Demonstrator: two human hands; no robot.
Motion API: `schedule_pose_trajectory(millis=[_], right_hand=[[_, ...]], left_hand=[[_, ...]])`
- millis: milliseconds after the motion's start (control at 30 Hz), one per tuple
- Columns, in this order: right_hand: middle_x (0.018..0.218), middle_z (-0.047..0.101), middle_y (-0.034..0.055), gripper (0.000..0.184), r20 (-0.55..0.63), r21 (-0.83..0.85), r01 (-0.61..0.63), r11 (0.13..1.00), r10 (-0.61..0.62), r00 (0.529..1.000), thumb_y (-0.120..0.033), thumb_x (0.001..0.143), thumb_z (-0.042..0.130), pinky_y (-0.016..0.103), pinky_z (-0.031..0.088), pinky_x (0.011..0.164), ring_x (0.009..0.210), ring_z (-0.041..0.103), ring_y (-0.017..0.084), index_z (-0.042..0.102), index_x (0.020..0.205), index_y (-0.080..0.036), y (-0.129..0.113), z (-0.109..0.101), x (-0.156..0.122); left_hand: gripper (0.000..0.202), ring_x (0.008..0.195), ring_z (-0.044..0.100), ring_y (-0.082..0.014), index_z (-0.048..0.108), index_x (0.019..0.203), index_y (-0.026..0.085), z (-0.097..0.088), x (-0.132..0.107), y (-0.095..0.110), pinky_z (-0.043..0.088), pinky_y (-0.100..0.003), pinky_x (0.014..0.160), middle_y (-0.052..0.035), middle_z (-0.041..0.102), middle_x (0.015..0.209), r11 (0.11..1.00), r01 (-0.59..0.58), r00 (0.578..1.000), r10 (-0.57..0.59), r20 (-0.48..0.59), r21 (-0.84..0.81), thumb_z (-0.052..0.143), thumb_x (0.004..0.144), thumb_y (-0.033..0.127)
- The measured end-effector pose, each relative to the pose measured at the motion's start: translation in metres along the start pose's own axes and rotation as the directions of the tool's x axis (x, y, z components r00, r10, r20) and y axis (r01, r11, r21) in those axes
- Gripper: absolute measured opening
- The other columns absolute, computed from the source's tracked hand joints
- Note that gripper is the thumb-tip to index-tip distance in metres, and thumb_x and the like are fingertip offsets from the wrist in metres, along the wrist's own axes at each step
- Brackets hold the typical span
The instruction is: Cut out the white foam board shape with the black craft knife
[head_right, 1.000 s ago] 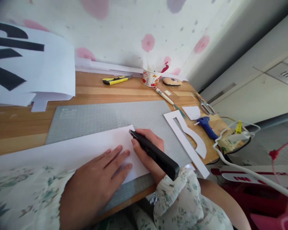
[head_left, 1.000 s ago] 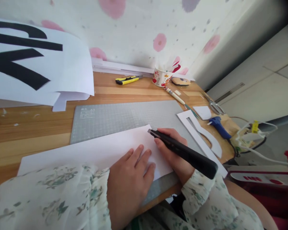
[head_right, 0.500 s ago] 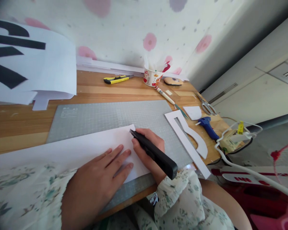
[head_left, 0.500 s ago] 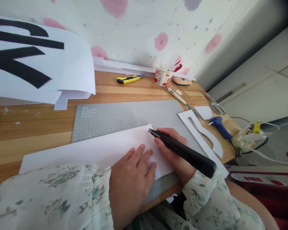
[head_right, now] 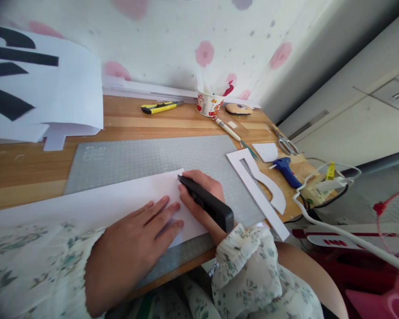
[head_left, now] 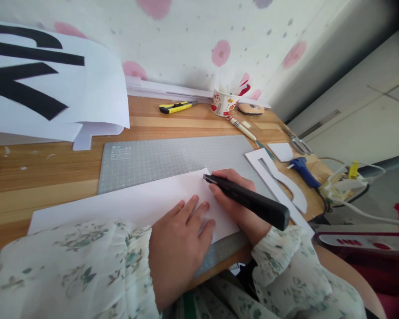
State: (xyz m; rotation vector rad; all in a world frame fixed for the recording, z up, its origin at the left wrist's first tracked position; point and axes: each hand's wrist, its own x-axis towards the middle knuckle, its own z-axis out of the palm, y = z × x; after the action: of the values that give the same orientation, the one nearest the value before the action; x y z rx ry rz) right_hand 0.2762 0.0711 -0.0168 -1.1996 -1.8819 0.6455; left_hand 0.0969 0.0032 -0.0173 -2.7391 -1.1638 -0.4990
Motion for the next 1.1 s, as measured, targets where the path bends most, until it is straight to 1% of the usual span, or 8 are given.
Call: schedule_pose_trajectory(millis=[167,333,500,767,1000,1100], right_hand=[[0.09,0.073,0.0002,0.014,0.0,-0.029,0.033,0.999,-0.033,0.999,-0.025,0.089,0.068,0.029,0.055,0.075,0.08,0.068,0.016,0.067,0.103,-0.024,0.004,0.0,-0.002],[0.088,0.073,-0.0001,0.013,0.001,-0.044,0.024,0.999,-0.024,1.0,-0.026,0.09,0.067,0.027,0.054,0.071,0.076,0.068,0.015,0.066,0.103,-0.024,0.002,-0.001,-0.007],[0.088,0.074,0.0004,0.014,-0.018,-0.066,0.017,0.998,-0.018,1.0,-0.026,0.088,0.067,0.03,0.056,0.073,0.078,0.07,0.018,0.066,0.102,-0.025,-0.001,-0.003,-0.015],[0.091,0.075,0.0019,0.015,-0.012,-0.076,-0.023,0.997,0.022,1.0,-0.023,0.088,0.068,0.03,0.056,0.074,0.079,0.07,0.018,0.068,0.103,-0.024,-0.011,-0.012,-0.034],[0.086,0.075,0.0014,0.014,-0.019,-0.145,0.008,0.989,-0.011,1.0,-0.023,0.089,0.067,0.025,0.056,0.067,0.073,0.07,0.016,0.067,0.103,-0.023,-0.019,-0.022,-0.056],[0.084,0.075,0.0014,0.015,-0.045,-0.189,0.046,0.981,-0.056,0.997,-0.021,0.087,0.067,0.025,0.057,0.065,0.071,0.07,0.015,0.067,0.102,-0.023,-0.022,-0.026,-0.067]], left_hand=[[0.039,0.119,0.068,-0.0381,0.075,0.108,0.014,0.0,0.0,0.0,0.061,-0.053,0.094,-0.0185,0.072,0.126,1.0,0.017,1.0,-0.017,0.016,-0.024,0.037,0.101,0.011],[0.034,0.123,0.065,-0.0393,0.073,0.114,0.016,0.003,-0.004,-0.002,0.059,-0.054,0.098,-0.0185,0.07,0.131,0.998,0.025,0.999,-0.022,0.046,-0.053,0.042,0.101,0.013],[0.03,0.127,0.062,-0.041,0.07,0.118,0.017,0.005,-0.005,-0.003,0.057,-0.056,0.101,-0.0187,0.067,0.136,0.999,0.02,0.996,-0.016,0.086,-0.051,0.046,0.101,0.016],[0.031,0.132,0.056,-0.0442,0.064,0.127,0.015,0.003,-0.006,-0.005,0.053,-0.059,0.104,-0.0216,0.061,0.143,0.999,-0.01,0.985,0.018,0.169,-0.052,0.054,0.098,0.016],[0.032,0.134,0.054,-0.0445,0.064,0.127,0.016,0.004,-0.005,-0.007,0.052,-0.06,0.104,-0.022,0.059,0.145,0.998,-0.005,0.983,0.017,0.184,-0.065,0.055,0.096,0.012],[0.033,0.135,0.053,-0.0439,0.063,0.128,0.015,0.003,-0.005,-0.009,0.052,-0.061,0.105,-0.0229,0.058,0.145,0.997,-0.012,0.98,0.027,0.197,-0.078,0.057,0.096,0.012]])
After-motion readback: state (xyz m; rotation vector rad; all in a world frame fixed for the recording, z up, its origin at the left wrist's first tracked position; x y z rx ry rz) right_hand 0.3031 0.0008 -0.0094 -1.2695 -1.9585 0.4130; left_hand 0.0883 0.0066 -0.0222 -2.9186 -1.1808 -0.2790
